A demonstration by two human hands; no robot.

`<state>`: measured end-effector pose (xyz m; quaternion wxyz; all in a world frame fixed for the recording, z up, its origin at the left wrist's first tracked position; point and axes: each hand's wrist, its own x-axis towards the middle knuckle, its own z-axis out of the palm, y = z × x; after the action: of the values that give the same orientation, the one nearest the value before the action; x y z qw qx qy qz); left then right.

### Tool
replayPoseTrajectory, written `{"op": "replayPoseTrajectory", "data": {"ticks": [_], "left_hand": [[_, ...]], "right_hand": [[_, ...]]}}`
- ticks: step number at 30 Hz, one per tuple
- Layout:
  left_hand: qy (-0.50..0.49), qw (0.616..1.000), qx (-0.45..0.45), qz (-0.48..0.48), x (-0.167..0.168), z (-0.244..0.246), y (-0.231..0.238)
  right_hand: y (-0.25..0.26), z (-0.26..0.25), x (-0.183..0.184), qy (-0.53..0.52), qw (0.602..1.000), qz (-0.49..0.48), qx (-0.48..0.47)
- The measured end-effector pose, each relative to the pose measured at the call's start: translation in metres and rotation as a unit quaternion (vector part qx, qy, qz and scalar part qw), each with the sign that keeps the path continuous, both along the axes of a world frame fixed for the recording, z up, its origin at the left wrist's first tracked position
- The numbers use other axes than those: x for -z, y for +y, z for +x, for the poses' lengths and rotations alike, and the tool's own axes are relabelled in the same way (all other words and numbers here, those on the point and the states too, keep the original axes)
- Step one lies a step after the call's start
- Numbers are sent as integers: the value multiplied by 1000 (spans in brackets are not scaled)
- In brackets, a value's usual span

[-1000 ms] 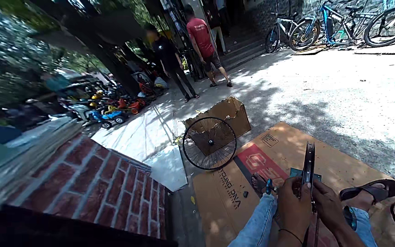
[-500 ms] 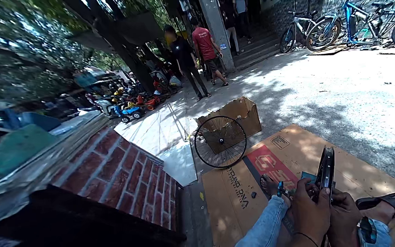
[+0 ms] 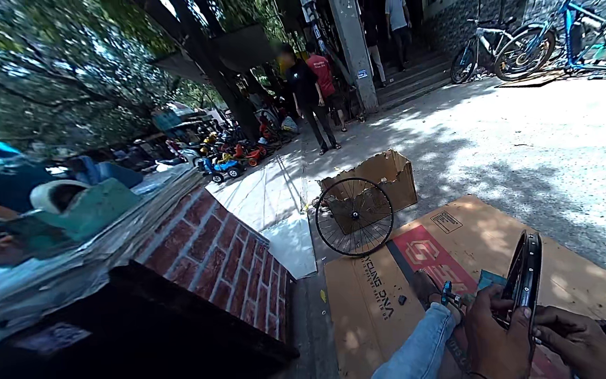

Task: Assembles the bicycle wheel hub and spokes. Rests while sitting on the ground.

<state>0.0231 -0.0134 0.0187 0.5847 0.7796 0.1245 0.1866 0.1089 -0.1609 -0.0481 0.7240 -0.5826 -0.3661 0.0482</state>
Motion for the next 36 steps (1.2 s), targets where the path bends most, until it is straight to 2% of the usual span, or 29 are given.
{"op": "replayPoseTrajectory", "data": {"ticks": [2, 3, 5, 7, 9, 11, 13, 15, 17, 20, 22, 25, 27, 29, 30, 32, 36], "left_hand": [[-17, 1000, -2, -7, -2, 4, 11], [-15, 1000, 4, -9, -3, 6, 15], [-2, 999, 27, -19, -2, 14, 18], [10, 998, 46, -29, 1, 20, 19], [6, 998, 52, -35, 3, 19, 22], [-5, 998, 58, -39, 4, 13, 25], [-25, 996, 64, -48, 4, 11, 20], [-34, 994, 85, -62, 3, 12, 13], [-26, 993, 102, -51, 2, 13, 8], [-23, 999, 32, 26, -1, 21, 9], [-5, 999, -10, 43, 0, 23, 18], [-7, 997, -39, 66, 5, 21, 25], [-18, 997, -48, 55, 9, 18, 24], [-22, 998, -47, 41, 11, 11, 22], [-28, 998, -49, 41, 13, 9, 20], [-36, 998, -44, 41, 14, 4, 15], [-48, 996, -55, 44, 12, 3, 12]], "right_hand": [[27, -14, 9, -47, 994, 44, 91], [45, -22, 17, -71, 981, 65, 166], [79, -40, 26, -89, 931, 102, 340], [101, -46, 27, -68, 886, 125, 441], [105, -47, 27, -26, 886, 153, 436], [95, -49, 22, 54, 910, 169, 375], [75, -42, 11, 95, 934, 135, 315], [67, -37, 9, 41, 937, 76, 339], [69, -37, 9, -9, 920, 22, 392], [76, -25, 6, -61, 899, -51, 430], [77, -12, 7, -102, 908, -105, 393], [70, 1, 3, -140, 939, -175, 261], [57, 4, -6, -79, 977, -162, 117], [37, 9, -12, 54, 993, -87, -62], [27, 16, -12, 102, 983, -45, -148], [13, 27, -11, 165, 952, -10, -257], [5, 43, -14, 202, 919, -15, -338]]}}
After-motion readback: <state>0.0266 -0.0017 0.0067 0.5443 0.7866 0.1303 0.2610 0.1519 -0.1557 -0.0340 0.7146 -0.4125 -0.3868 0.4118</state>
